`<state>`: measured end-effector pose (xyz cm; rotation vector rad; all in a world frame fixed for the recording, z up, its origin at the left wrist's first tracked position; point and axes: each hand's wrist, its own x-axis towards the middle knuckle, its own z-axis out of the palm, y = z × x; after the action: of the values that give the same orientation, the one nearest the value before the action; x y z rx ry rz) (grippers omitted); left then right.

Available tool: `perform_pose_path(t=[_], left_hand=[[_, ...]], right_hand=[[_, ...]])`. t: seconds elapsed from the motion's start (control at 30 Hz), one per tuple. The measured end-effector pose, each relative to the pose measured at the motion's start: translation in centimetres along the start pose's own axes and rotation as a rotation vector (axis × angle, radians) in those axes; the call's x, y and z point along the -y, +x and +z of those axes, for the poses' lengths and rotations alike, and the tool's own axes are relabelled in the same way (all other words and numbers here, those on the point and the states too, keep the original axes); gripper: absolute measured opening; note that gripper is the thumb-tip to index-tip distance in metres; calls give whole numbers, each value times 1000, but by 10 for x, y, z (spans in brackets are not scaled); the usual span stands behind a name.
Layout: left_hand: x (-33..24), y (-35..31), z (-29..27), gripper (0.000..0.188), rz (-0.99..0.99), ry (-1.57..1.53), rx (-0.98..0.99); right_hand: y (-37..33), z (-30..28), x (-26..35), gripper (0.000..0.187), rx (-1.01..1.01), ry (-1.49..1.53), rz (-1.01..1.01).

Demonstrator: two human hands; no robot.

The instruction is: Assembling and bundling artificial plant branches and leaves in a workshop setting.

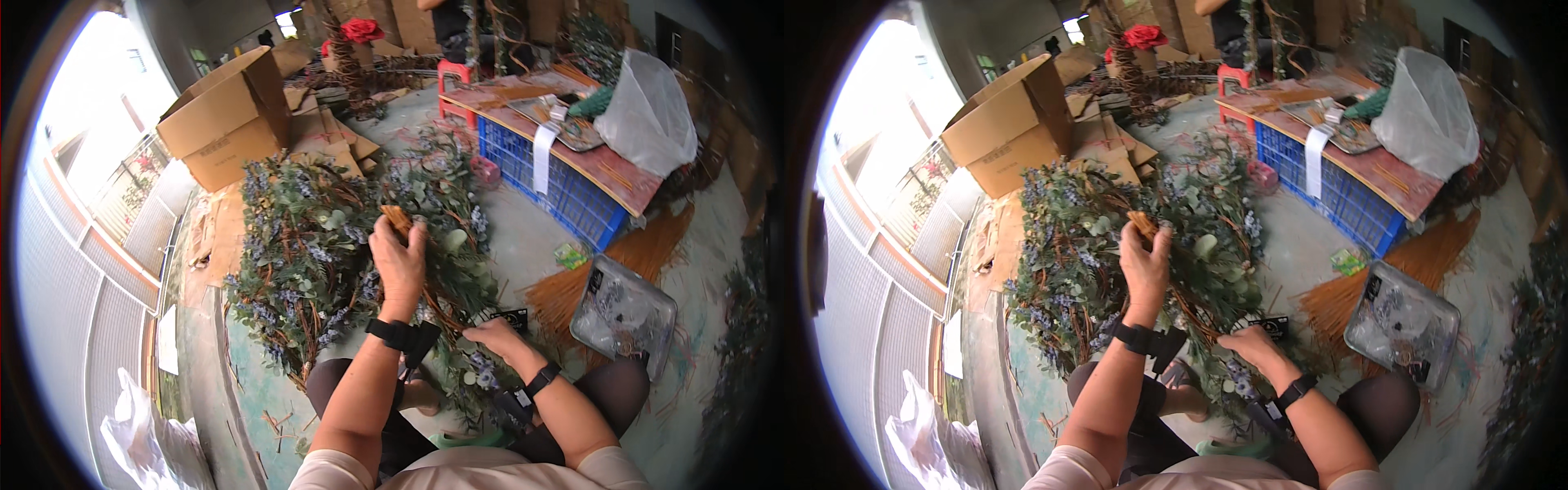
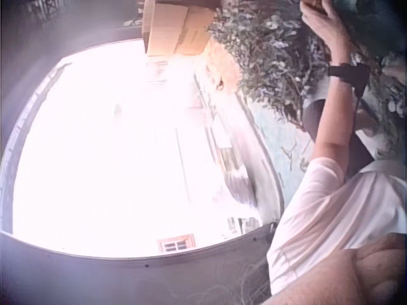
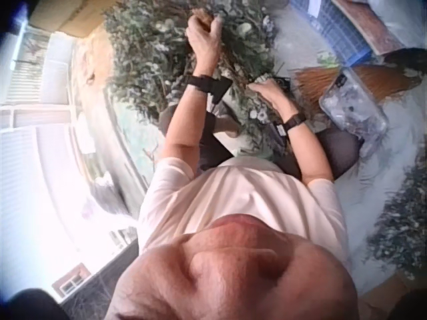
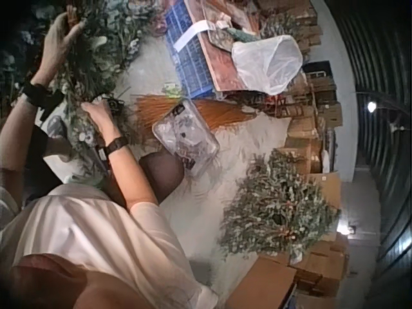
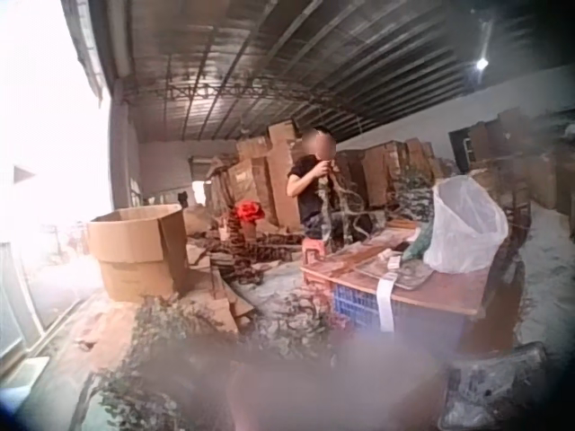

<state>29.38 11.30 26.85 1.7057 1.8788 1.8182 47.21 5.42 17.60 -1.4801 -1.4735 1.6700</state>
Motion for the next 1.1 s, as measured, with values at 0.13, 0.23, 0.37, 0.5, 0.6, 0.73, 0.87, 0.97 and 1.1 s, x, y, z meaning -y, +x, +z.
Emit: perform_pose_path(t=[0.13, 0.23, 0.37, 0.5, 0.6, 0.73, 0.87, 0.97, 1.1], left_hand=[[-5, -3, 8, 45, 44, 30, 1], [-14, -3, 5, 44, 71, 6, 0], [-24, -7, 0, 47, 4, -9, 7], [-17, -10, -1, 43, 5, -3, 6], [-15, -14, 6, 45, -15, -24, 41], [-27, -14, -2, 46, 6, -34, 48], [-29, -14, 10, 46, 50, -91, 22], [-25, -11, 7, 44, 102, -8, -6], [-24, -12, 5, 42, 76, -8, 6]], right_hand=[[11, -1, 13, 25, -55, -798, -138], [10, -3, 33, 22, 68, -1007, -92], [16, -13, 17, 22, 126, -1005, -196], [33, -29, -3, 23, 327, -1081, -328], [24, -21, 21, 32, 284, -690, 136], [13, -15, 23, 47, 37, -751, 60], [19, -26, 18, 39, 161, -1032, -101], [18, -20, 19, 30, 219, -1186, -256], [12, -13, 11, 28, 175, -1152, -204]])
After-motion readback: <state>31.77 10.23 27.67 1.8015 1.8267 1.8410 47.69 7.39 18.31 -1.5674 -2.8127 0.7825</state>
